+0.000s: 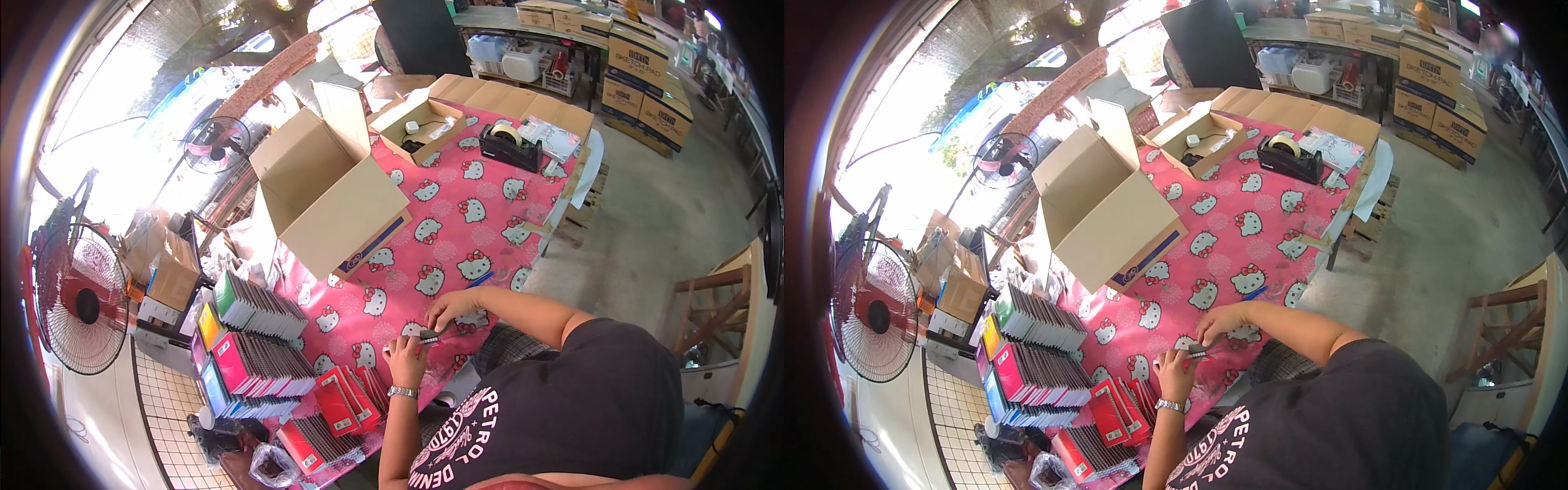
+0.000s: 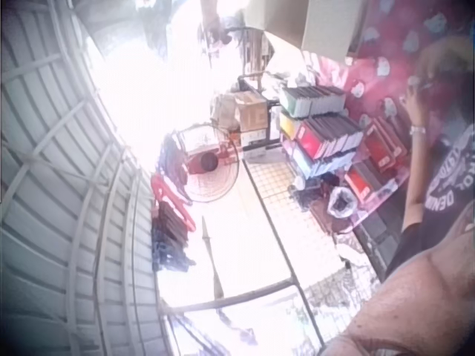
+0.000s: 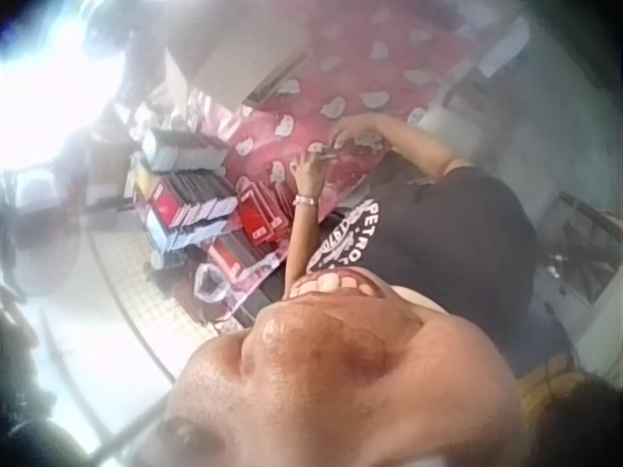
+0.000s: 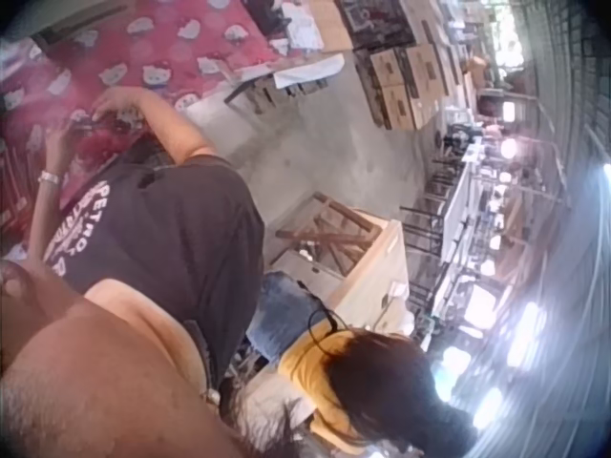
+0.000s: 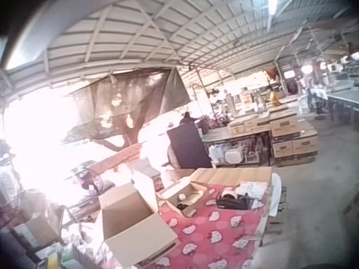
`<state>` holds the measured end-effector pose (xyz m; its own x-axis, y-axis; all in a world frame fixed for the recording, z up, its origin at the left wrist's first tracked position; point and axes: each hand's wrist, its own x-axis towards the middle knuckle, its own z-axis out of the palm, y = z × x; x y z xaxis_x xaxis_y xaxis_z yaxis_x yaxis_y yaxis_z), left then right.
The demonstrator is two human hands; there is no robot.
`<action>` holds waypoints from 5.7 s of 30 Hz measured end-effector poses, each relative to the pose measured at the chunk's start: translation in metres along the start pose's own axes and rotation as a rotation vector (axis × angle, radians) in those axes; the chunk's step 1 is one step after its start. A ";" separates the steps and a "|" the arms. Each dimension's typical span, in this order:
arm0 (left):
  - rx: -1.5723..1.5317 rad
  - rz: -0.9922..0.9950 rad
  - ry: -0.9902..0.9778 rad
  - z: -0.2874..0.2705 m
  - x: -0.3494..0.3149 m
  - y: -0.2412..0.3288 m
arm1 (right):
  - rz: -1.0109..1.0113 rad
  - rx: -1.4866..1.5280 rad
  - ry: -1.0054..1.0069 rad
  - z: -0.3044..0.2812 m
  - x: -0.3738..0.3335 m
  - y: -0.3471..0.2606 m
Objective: The person uses small blue pliers to adjust the spiral binding of red notebooks and places them into stacks on a table.
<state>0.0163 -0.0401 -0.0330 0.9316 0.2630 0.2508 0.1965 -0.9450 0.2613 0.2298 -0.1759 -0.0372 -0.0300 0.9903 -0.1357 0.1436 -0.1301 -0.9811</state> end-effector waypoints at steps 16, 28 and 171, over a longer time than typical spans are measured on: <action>-0.132 -0.075 0.036 -0.009 -0.005 -0.002 | 0.043 0.227 -0.062 0.003 0.005 -0.023; -0.179 -0.094 0.038 -0.011 0.000 0.002 | 0.034 0.381 -0.052 0.001 0.013 -0.024; -0.832 -1.216 0.002 -0.107 -0.072 -0.128 | 0.306 0.622 0.297 0.240 0.133 -0.062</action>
<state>-0.1088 0.0825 0.0149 0.3253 0.7969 -0.5090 0.6113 0.2335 0.7562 -0.0209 -0.0483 -0.0280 0.2024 0.8657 -0.4579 -0.4851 -0.3176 -0.8147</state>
